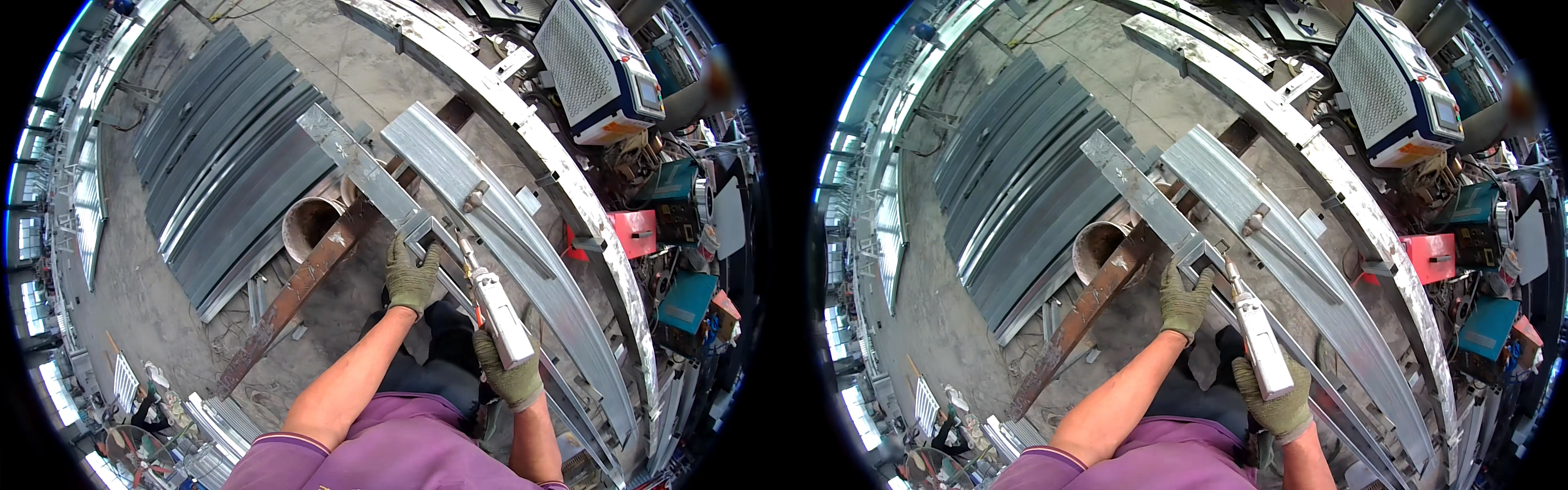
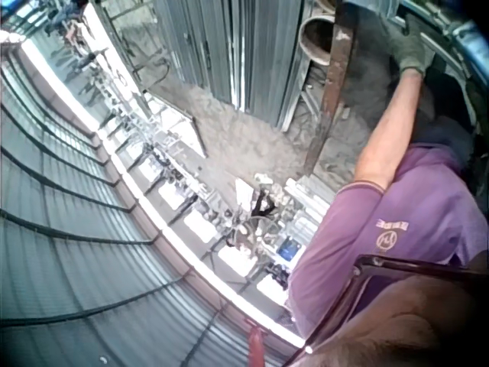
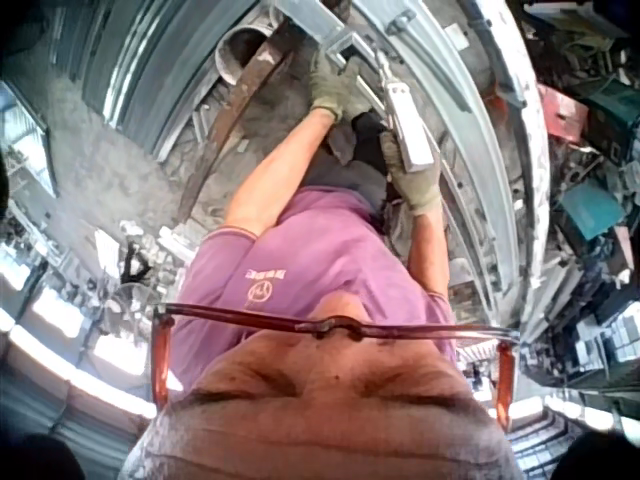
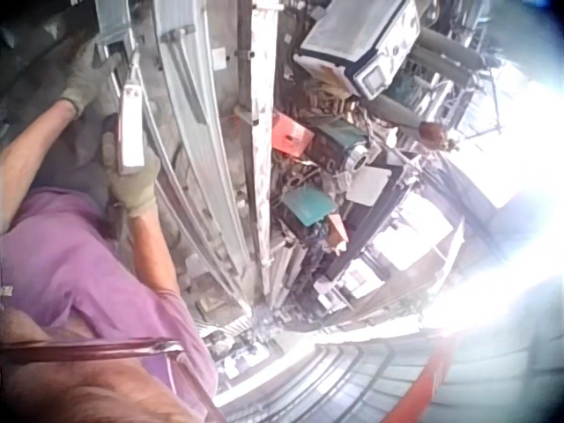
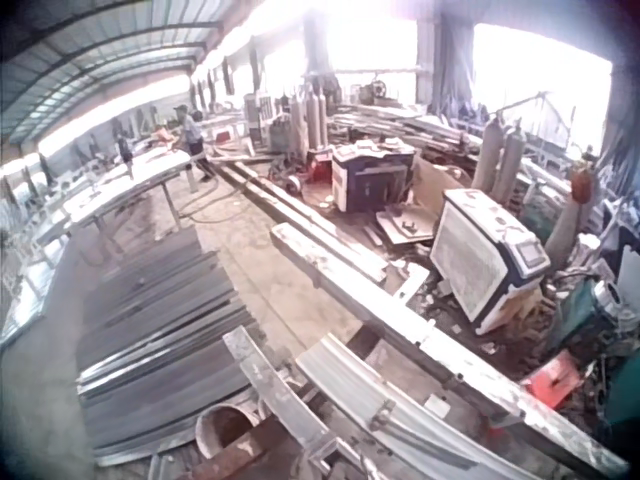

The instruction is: The person assembles and welds metal frame components in a workshop. They position metal bars on a workbench, use a hammer to align joints, and weld the pieces together with a handheld welding torch. The person repeatedly repositions the frame to weld different seams.

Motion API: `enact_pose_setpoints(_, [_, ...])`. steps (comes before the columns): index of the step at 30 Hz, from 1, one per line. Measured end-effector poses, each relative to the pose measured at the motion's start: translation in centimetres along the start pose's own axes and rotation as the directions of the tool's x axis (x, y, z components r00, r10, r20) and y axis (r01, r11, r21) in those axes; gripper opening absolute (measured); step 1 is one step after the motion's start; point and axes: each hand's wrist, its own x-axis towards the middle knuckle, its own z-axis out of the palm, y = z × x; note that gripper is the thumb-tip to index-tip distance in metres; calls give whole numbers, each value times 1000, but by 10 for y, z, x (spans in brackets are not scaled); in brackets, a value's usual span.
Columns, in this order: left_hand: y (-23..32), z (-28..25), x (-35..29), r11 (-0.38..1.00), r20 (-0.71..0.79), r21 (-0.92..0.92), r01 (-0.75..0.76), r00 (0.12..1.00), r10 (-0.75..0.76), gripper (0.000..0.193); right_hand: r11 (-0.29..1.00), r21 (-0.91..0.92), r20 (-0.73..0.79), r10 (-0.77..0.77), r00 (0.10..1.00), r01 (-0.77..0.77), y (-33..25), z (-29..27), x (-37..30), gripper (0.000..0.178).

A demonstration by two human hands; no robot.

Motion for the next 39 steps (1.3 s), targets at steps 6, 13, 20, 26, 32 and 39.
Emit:
enact_pose_setpoints(6, [8, -3, -3, 998, 38, -49, 25, 999, -23, 84, 998, 42, 100, 35, 994, -40, 27, -22, 4, 21])
enact_pose_setpoints(13, [24, -1, -9, 986, 0, -27, 167, 986, -167, 82, 972, 135, 193, 167, 967, -195, 58, -74, 3, 27])
enact_pose_setpoints(20, [25, 36, -45, 911, 35, 19, 412, 910, -413, 104, 941, -75, 311, 336, 889, -329, 89, -202, 2, 33])
enact_pose_setpoints(26, [43, 47, -48, 798, 102, -13, 602, 795, -598, 107, 953, -267, 414, 251, 875, -147, 6, -264, 110, 45])
enact_pose_setpoints(32, [52, 35, -45, 748, 60, -220, 626, 774, -630, 61, 942, -176, 766, -51, 640, 286, -48, -149, 214, 26])
enact_pose_setpoints(39, [17, 76, -56, 830, -85, -158, 534, 830, -551, 52, 835, -68, 875, -213, 434, 547, -12, -71, 229, 25])
